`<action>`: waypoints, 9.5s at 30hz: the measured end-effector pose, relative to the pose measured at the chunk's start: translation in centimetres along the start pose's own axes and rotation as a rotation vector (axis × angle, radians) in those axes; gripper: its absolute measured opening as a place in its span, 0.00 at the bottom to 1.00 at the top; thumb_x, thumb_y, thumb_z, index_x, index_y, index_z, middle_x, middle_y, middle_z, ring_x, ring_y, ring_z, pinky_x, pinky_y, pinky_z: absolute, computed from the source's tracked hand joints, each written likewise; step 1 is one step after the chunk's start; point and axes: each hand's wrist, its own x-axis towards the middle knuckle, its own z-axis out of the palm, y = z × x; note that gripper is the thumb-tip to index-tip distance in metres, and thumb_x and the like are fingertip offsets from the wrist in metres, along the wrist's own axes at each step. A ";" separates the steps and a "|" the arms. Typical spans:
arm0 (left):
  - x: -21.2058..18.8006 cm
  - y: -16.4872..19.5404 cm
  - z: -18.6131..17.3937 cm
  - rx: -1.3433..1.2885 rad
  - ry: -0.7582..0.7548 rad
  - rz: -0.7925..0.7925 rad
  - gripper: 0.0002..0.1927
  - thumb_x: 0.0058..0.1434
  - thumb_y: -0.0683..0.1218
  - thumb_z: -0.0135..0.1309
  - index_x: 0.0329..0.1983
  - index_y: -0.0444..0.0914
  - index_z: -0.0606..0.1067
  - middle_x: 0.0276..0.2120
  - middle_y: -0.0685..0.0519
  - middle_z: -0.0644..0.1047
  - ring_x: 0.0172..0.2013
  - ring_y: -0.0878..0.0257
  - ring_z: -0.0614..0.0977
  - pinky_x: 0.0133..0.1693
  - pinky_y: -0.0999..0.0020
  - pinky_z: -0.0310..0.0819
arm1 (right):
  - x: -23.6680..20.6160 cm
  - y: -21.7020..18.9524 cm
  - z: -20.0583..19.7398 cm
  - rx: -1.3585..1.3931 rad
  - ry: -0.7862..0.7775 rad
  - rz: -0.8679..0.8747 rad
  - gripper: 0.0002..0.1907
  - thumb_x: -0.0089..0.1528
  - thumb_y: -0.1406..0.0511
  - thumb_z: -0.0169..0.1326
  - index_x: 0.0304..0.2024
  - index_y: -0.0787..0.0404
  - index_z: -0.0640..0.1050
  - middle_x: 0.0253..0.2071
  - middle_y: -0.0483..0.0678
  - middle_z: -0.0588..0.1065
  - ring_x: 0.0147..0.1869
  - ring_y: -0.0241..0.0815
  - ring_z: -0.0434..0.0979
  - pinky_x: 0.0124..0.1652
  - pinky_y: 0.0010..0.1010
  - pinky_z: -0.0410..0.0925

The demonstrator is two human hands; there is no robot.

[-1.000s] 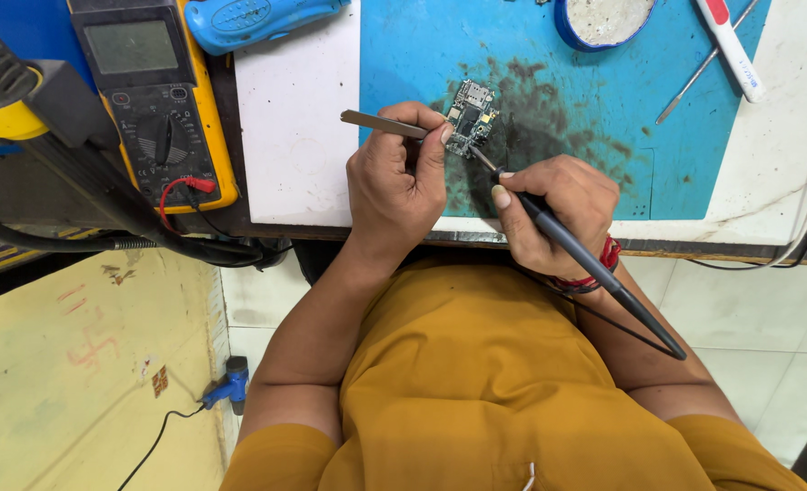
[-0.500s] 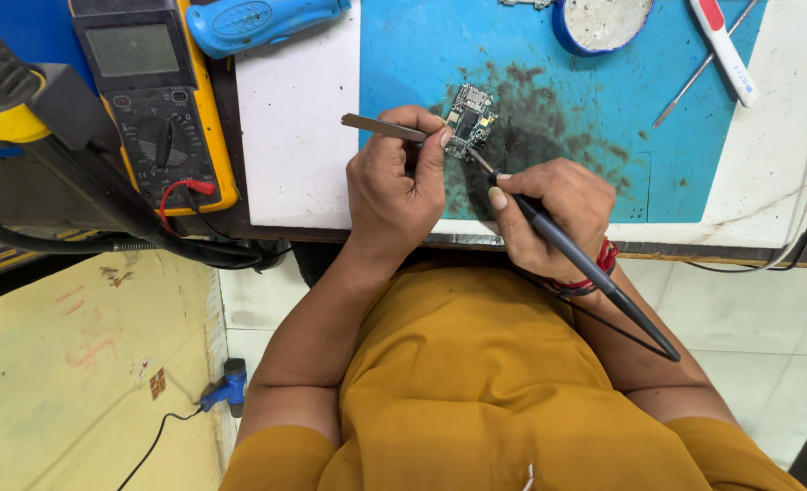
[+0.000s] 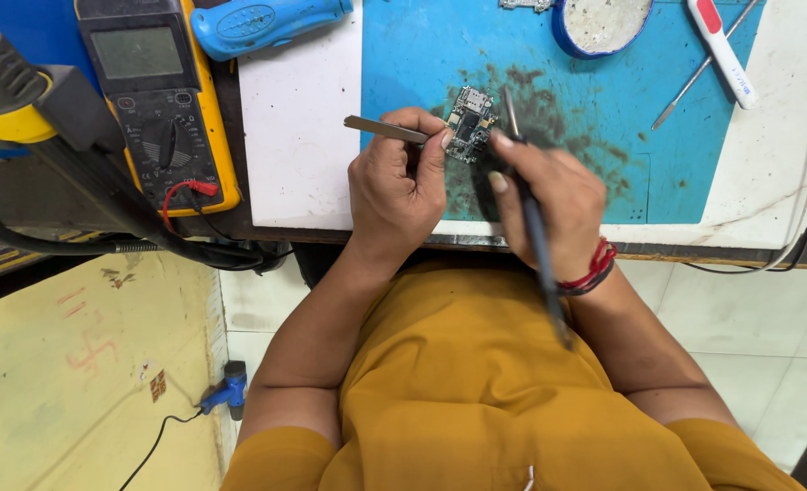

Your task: The person holds a small circuit board with tweezers in one hand and a soldering iron in the other, soldering components on the board over a work mat. They repeatedly reposition the board and continue soldering different points throughout the episode.

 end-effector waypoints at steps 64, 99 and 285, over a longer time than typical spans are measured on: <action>0.0 0.3 -0.2 -0.028 -0.026 -0.018 0.04 0.73 0.39 0.56 0.47 0.36 0.73 0.36 0.54 0.79 0.31 0.70 0.80 0.34 0.74 0.76 | -1.4 1.2 0.9 0.164 0.059 -0.010 0.06 0.60 0.74 0.60 0.39 0.65 0.77 0.31 0.52 0.77 0.30 0.48 0.78 0.32 0.32 0.70; 0.1 0.2 -0.2 -0.030 -0.029 -0.012 0.04 0.73 0.38 0.56 0.47 0.36 0.73 0.36 0.54 0.79 0.30 0.71 0.80 0.33 0.75 0.76 | -1.3 1.1 0.8 0.144 0.056 -0.038 0.07 0.60 0.74 0.60 0.39 0.64 0.76 0.30 0.52 0.77 0.29 0.49 0.77 0.31 0.32 0.70; 0.2 0.2 -0.2 0.018 -0.059 -0.012 0.05 0.72 0.39 0.57 0.45 0.37 0.72 0.31 0.55 0.78 0.29 0.69 0.81 0.33 0.72 0.75 | -1.5 0.9 1.0 0.168 0.127 0.050 0.02 0.66 0.73 0.58 0.39 0.66 0.77 0.35 0.53 0.79 0.30 0.46 0.78 0.32 0.31 0.67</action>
